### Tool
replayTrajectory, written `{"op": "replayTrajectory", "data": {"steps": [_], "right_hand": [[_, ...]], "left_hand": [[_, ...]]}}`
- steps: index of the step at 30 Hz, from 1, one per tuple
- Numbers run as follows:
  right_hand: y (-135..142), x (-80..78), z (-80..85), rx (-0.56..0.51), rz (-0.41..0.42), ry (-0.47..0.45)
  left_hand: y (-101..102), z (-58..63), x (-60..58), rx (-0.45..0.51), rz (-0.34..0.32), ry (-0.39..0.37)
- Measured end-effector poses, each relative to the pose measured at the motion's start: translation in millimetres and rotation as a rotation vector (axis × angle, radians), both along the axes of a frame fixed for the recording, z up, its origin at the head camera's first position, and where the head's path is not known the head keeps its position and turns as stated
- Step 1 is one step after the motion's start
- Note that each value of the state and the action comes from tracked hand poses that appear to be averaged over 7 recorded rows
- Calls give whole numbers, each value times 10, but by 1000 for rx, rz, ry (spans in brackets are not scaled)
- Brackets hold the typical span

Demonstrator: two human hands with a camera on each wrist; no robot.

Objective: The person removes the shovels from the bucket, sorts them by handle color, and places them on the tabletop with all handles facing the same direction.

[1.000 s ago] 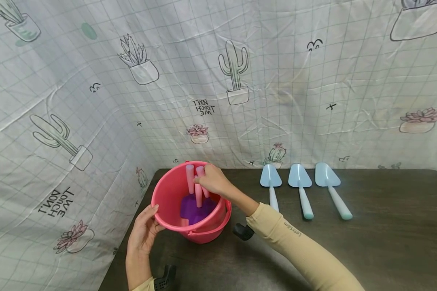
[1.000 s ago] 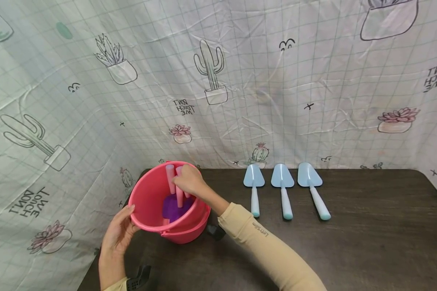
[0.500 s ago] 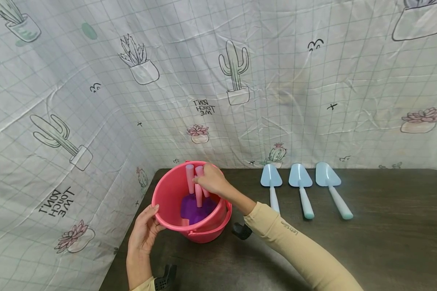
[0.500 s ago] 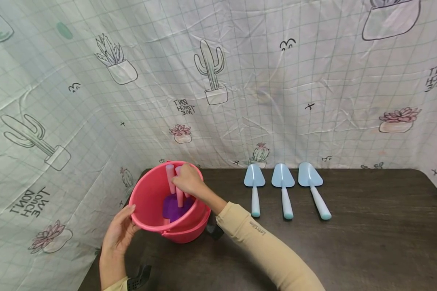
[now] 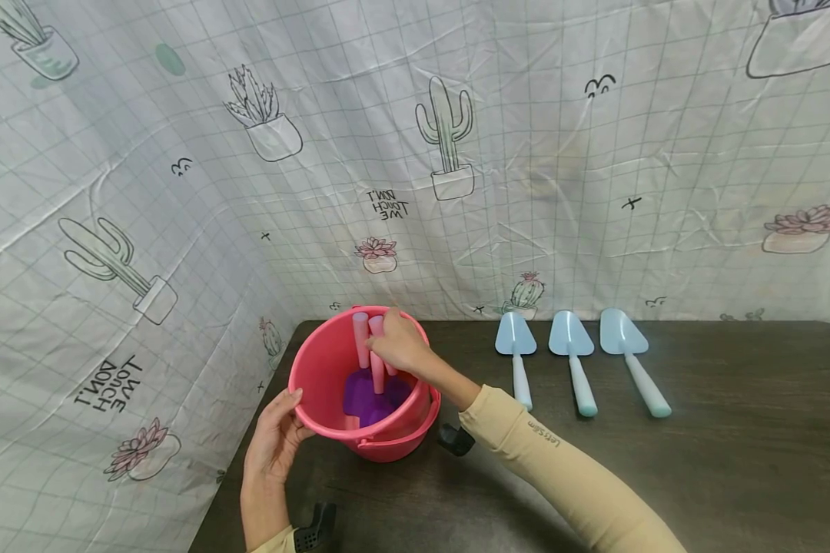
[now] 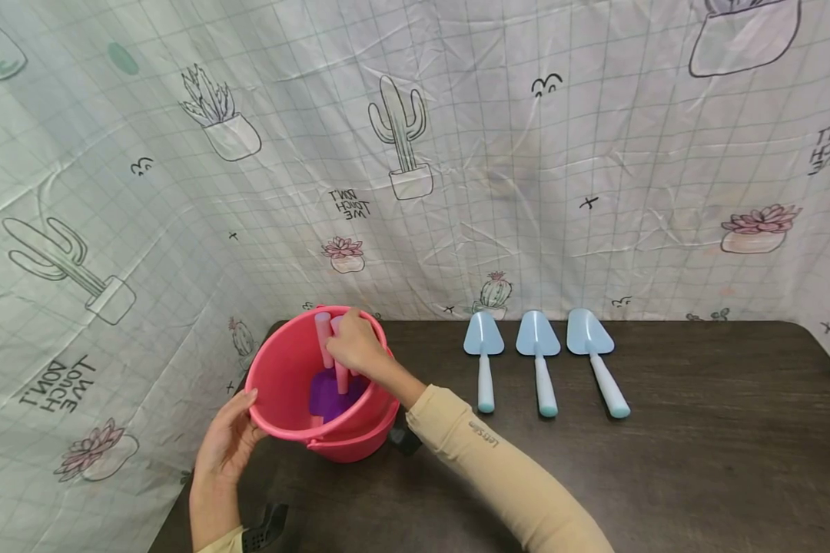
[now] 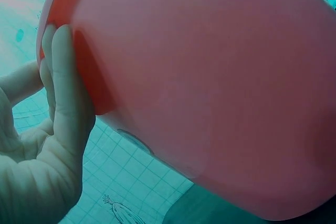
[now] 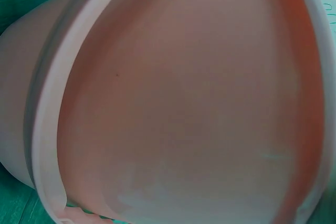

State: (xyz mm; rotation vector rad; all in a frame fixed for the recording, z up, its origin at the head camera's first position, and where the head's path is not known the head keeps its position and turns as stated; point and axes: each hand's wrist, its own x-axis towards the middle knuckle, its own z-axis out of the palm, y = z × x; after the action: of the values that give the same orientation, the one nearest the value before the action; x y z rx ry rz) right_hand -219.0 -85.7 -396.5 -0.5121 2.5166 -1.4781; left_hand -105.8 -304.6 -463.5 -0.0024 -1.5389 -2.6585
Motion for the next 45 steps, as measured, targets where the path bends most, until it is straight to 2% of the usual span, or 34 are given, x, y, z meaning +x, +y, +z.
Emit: {"op": "replayTrajectory", "data": {"steps": [3,10,24,45], "right_hand": [[-16,4,0,36,-5,8],[-25,14,-3,26,16,55],[-31,32,-22,75,24,143],[-46,48,-61,40,73,129]], "left_hand": [[6,2,-2,-3,2,-1],[10,2,-1,4,0,3],[13,-15,8,2,1,21],[2,-51,27,5,-1,26]]}}
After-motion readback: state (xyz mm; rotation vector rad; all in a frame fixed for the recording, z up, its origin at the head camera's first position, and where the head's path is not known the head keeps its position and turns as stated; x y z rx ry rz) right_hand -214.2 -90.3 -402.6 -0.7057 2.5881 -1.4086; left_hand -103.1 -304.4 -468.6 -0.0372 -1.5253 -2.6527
